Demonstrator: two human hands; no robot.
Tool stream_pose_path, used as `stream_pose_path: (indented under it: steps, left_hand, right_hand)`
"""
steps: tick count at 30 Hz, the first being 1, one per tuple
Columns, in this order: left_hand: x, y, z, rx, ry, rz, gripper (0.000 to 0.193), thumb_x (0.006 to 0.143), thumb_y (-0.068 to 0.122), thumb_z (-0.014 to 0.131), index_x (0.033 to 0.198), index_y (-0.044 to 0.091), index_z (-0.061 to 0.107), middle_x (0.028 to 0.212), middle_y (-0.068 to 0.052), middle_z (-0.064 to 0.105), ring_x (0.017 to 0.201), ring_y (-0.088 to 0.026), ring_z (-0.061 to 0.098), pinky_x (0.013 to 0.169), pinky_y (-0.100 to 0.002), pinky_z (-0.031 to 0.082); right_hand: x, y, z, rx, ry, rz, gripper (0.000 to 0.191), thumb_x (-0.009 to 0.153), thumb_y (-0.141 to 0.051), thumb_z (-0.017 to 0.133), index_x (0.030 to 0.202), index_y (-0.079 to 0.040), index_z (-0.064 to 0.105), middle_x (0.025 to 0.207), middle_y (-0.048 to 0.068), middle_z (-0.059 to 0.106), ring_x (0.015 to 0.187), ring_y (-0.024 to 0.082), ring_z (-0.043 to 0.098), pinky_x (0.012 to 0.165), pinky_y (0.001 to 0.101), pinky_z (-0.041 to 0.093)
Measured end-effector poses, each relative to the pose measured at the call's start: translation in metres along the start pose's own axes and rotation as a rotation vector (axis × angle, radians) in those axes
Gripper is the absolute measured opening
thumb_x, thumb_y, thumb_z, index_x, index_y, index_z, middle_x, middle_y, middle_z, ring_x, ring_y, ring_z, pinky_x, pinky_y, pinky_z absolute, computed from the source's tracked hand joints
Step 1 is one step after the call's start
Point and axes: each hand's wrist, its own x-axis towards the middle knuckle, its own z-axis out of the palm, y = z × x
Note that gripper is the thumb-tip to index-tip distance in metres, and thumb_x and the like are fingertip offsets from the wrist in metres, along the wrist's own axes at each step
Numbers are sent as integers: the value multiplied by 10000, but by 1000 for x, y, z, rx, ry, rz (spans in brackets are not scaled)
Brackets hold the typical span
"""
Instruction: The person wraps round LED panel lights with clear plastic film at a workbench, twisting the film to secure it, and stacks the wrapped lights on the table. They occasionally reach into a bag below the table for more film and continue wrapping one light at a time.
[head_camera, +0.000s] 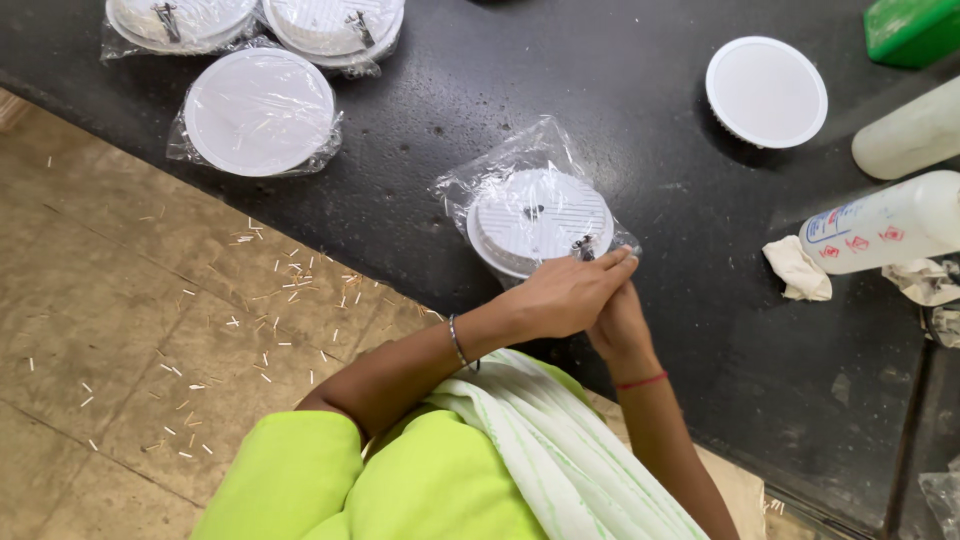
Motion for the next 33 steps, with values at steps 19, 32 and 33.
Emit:
stream_pose_path:
  steps: [19,32,33]
  left_hand:
    - [-39,-145,-15,353,497,161,661,847,-54,689,1461,167,584,1536,-5,566,1465,-167,489,1265,-415,341]
    - [-28,-89,-72,-996,537,-119,301,852,124,847,1139,90,761,1155,-54,784,982,-136,760,831,-293,632]
    - [-31,-84,-71,-1023,489,-179,303,827,117,841,1117,87,760,1106,-51,787,949,-127,760,819,-283,637]
  right_hand:
    - [45,-17,59,142,-97,129,376,1050,-108,529,1373,80,485,1262,222,614,1133,304,656,1066,468,542]
    - [-32,-155,60,-544,226,-539,344,1067,-4,546,1410,-27,534,1344,109,636,1189,186,619,1034,346,545]
    - [-27,-147,59,-542,211,-361,305,1055,-39,545,1356,-7,582,1290,118,673,1121,189,647,983,345,549]
